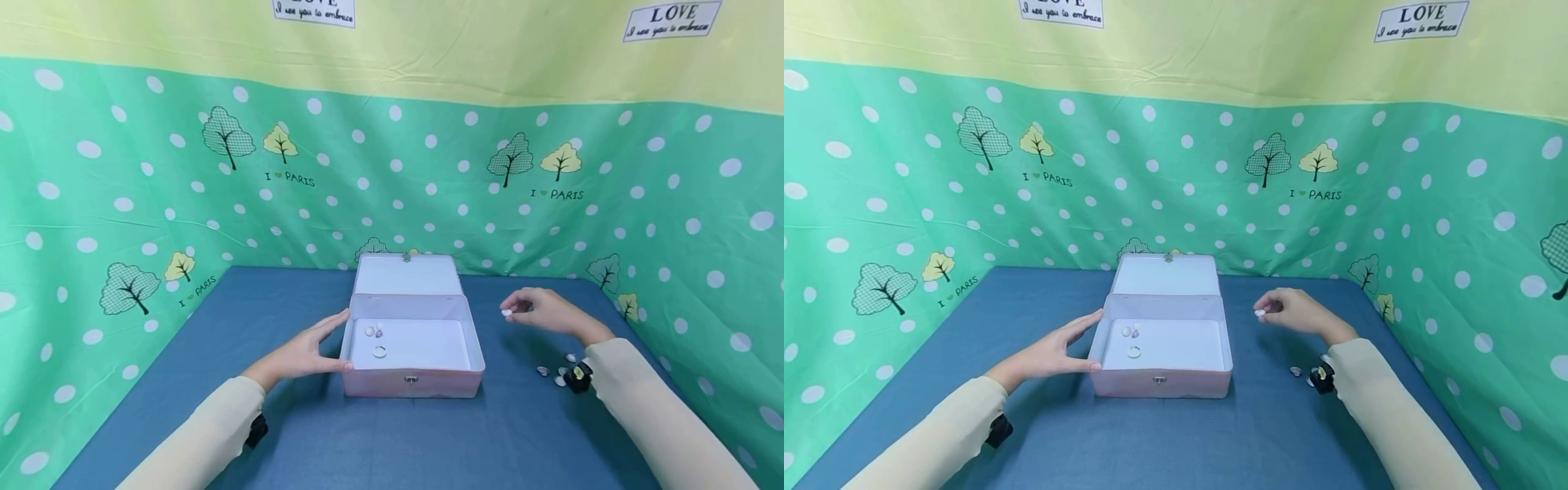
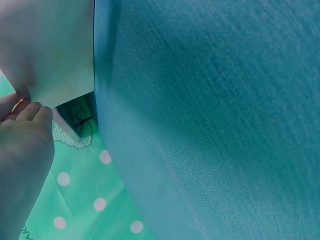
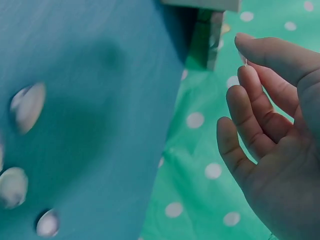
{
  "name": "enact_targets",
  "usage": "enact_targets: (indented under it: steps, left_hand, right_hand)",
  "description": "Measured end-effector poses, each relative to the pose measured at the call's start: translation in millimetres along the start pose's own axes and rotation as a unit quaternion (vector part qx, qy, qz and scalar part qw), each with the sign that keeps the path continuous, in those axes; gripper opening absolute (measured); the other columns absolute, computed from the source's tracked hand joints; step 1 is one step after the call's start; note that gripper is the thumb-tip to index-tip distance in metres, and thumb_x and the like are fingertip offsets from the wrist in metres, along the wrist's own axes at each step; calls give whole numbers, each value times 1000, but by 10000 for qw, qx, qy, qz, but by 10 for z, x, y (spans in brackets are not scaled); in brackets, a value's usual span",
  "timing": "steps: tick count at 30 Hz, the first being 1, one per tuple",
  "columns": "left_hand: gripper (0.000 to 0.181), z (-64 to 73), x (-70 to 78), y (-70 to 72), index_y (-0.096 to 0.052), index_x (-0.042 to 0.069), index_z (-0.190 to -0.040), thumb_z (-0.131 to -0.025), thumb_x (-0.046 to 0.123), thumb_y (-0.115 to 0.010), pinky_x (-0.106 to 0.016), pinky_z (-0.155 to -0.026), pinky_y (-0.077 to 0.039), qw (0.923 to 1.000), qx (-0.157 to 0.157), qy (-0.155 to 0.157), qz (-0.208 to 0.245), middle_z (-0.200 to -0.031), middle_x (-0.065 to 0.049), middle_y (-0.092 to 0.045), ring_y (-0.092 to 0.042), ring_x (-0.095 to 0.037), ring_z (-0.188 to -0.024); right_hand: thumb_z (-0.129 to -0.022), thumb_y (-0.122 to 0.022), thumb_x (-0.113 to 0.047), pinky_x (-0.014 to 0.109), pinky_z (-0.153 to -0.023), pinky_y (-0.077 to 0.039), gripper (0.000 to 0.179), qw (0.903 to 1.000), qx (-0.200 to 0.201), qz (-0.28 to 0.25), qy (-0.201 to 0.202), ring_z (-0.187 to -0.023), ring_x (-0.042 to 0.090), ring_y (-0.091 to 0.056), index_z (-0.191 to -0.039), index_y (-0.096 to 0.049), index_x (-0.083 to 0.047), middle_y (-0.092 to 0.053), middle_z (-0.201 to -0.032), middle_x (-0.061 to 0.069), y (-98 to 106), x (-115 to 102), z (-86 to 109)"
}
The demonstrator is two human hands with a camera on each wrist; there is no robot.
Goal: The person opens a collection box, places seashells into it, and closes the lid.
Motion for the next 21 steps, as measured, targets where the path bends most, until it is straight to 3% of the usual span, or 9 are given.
enact_targets:
  steps: [12,21]
  left_hand:
    - [103,-3,10,2,-22,25,-162,-82,51,-81,-67,-109,-25,10000,-13,-19,-64,-166,-9,-15,-13,-35,-150]
    - [101,4,23,-1,-22,25,-162,-82,50,-81,-67,-109,-25,9999,-24,-65,-92,-166,-7,-16,-13,-35,-151]
  right_hand:
    - [-94,-72,-17,38,-81,-52,22,9985,-98,-75,532,-95,19,-61,-115,-72,-9,-68,-105,1,-90,-543,-293]
    - [-95,-72,-22,37,-83,-52,23,9965,-316,-49,768,-94,18,-59,-116,-72,-12,-67,-106,-1,-222,-880,-525]
Point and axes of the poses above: each hand's wrist, its own z-axis away from the middle knuckle, its own y-axis out of the back of the hand, x = y × z, the point moved 10 cm from there along -z, towards the middle knuckle
